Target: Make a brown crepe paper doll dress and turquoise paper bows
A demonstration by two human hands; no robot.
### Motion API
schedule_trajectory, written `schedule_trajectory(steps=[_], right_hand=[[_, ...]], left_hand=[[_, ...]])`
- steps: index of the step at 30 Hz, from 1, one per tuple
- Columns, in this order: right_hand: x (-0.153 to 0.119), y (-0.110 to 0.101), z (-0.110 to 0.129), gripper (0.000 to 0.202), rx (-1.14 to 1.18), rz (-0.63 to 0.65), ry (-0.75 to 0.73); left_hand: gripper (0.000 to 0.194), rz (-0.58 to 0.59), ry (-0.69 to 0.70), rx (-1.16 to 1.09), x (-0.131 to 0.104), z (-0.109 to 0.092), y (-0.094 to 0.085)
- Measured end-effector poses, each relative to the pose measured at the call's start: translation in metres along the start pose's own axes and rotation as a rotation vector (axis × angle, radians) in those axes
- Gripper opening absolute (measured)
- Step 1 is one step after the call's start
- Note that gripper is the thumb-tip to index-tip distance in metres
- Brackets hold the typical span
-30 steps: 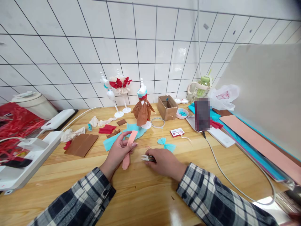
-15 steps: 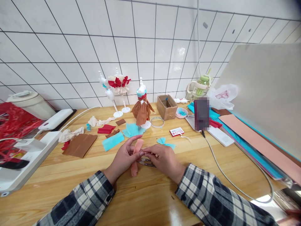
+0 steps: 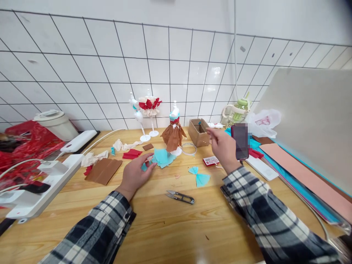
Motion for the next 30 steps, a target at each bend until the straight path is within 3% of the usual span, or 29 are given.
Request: schedule_trajectory(steps=[3,6,8,11,13,16,20,24,30], right_hand=[[0.04,0.005,-0.018,0.057,-0.132,0.109,-0.043],[0.053,0.014,-0.024,0.066,-0.185,0.205,-0.082],[0.043,0.017,-0.022,0.055,-0.155,0.132,-0.011],[0.006,0.019,-0.015,0.04,-0.078,-0.063,0.105],[-0.022,0.023,-0.01,0.036,-0.039,-0.074,0.133],[-0.05,0.032,-0.005,0.032,-0.075,0.238,0.138],[-0.061,0.036,-0.005,0.033,-0.08,0.574,0.109],[-0.064,0.039,-0.008,0.014,-0.046,0.692,0.038],[-0.064,0.042,-0.017,0.012,0.14,0.818,0.068]], left_hand=[[0.047,-0.034,-0.027,0.098,0.005,0.006,0.0],[0.057,-0.062,-0.057,0.248,0.005,0.002,0.004],[0.06,-0.087,-0.085,0.324,0.003,-0.002,0.006],[0.054,-0.113,-0.064,0.345,0.0,-0.008,0.004],[0.049,-0.115,-0.021,0.325,-0.003,-0.012,0.003],[0.04,-0.052,0.076,0.274,-0.005,-0.018,0.005],[0.027,0.084,0.202,0.195,-0.006,-0.021,0.011],[0.025,0.126,0.222,0.119,-0.006,-0.018,0.013],[0.025,0.131,0.225,-0.097,-0.007,-0.02,0.013]])
Point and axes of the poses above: each hand's wrist, its own x-axis towards the middle knuckle, its own y-axis out of the palm, z = x × y, the point moved 1 cm from there along x, towards the middle knuckle, and after that the axes turned 7 degrees about z, right-handed, at the moved point
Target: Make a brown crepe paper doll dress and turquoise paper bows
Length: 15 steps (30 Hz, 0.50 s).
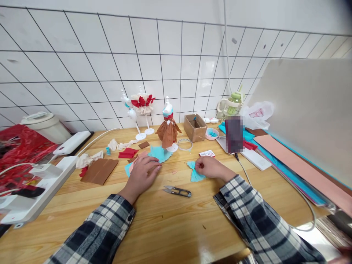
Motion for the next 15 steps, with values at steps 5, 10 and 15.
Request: schedule_trajectory(steps=[5,10,15], right_hand=[[-0.001,0.005,0.03,0.009,0.197,-0.314,-0.149],[-0.006,0.032,0.077,0.005,0.258,-0.426,-0.252],[-0.001,0.04,0.076,0.017,0.218,-0.423,-0.194]], left_hand=[[0.033,0.066,-0.084,-0.252,0.0,-0.025,0.012],[0.029,0.081,-0.173,-0.296,0.003,-0.037,0.026],[0.027,-0.004,-0.34,-0.456,-0.002,-0.018,0.017]])
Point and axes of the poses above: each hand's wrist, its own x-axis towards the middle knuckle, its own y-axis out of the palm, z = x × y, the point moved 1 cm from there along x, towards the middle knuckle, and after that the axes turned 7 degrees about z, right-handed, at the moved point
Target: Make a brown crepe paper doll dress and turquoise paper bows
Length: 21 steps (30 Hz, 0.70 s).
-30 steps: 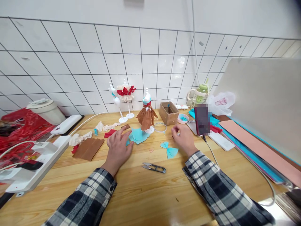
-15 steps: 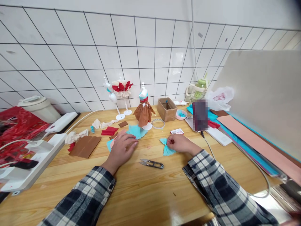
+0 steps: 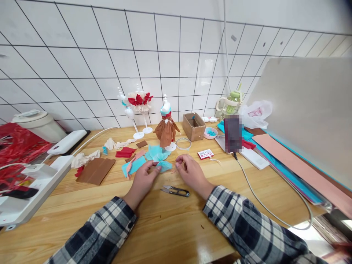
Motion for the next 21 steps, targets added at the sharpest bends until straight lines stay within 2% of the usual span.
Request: schedule_trajectory(steps=[2,5,9,12,14,17,19,21], right_hand=[[0.003,0.001,-0.008,0.019,-0.086,0.07,-0.015],[0.005,0.006,-0.015,0.024,-0.211,0.17,-0.077],[0.004,0.013,-0.018,0.012,-0.246,0.196,-0.078],[0.004,0.011,-0.021,0.005,-0.167,0.156,-0.056],[0.005,0.006,-0.024,0.004,-0.084,0.112,-0.044],[0.007,-0.001,-0.027,0.005,0.056,0.029,-0.028],[0.007,-0.004,-0.027,0.007,0.144,-0.048,-0.018],[0.004,-0.007,-0.023,0.01,0.206,-0.123,-0.046]], left_hand=[[0.024,0.008,0.038,-0.049,-0.001,0.004,-0.01],[0.024,0.055,0.123,-0.001,0.0,0.005,-0.019],[0.023,0.155,0.21,0.185,0.002,0.004,-0.014],[0.025,0.225,0.199,0.389,0.002,0.002,-0.006],[0.029,0.185,0.151,0.531,-0.001,-0.003,-0.003],[0.039,0.0,0.145,0.682,-0.007,-0.013,-0.005],[0.043,-0.074,0.196,0.685,-0.01,-0.02,-0.006],[0.037,-0.061,0.255,0.612,-0.012,-0.024,-0.006]])
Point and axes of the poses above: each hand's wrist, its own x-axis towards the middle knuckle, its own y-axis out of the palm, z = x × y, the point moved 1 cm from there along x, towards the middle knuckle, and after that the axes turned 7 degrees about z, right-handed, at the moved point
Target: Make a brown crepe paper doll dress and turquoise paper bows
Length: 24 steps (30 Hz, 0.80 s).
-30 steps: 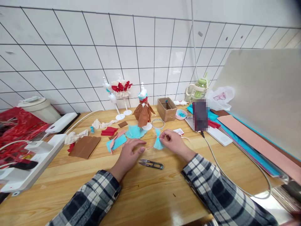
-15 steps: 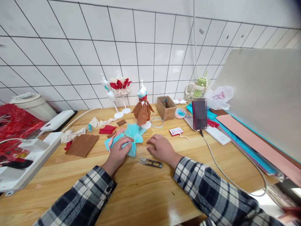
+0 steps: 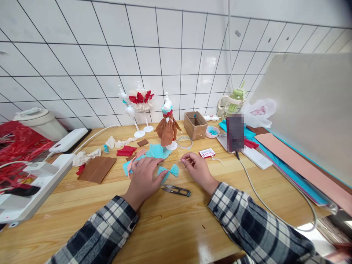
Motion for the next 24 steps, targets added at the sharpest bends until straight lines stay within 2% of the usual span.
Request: schedule_trajectory(steps=[2,5,11,20,24], right_hand=[[-0.004,0.0,0.007,0.012,0.016,-0.016,-0.073],[-0.011,0.004,0.019,0.013,-0.032,0.084,-0.16],[-0.016,0.011,0.031,0.014,-0.174,0.193,-0.241],[-0.015,0.011,0.023,0.009,-0.1,0.191,-0.173],[-0.016,0.012,0.024,0.009,-0.101,0.188,-0.18]], left_hand=[[0.031,0.03,0.051,-0.124,-0.001,-0.003,0.0],[0.029,0.059,0.048,-0.284,-0.003,-0.008,0.003],[0.024,0.056,-0.028,-0.298,-0.002,-0.015,0.008],[0.019,0.02,0.013,-0.343,-0.002,-0.011,0.005],[0.016,0.002,0.042,-0.286,-0.003,-0.013,0.008]])
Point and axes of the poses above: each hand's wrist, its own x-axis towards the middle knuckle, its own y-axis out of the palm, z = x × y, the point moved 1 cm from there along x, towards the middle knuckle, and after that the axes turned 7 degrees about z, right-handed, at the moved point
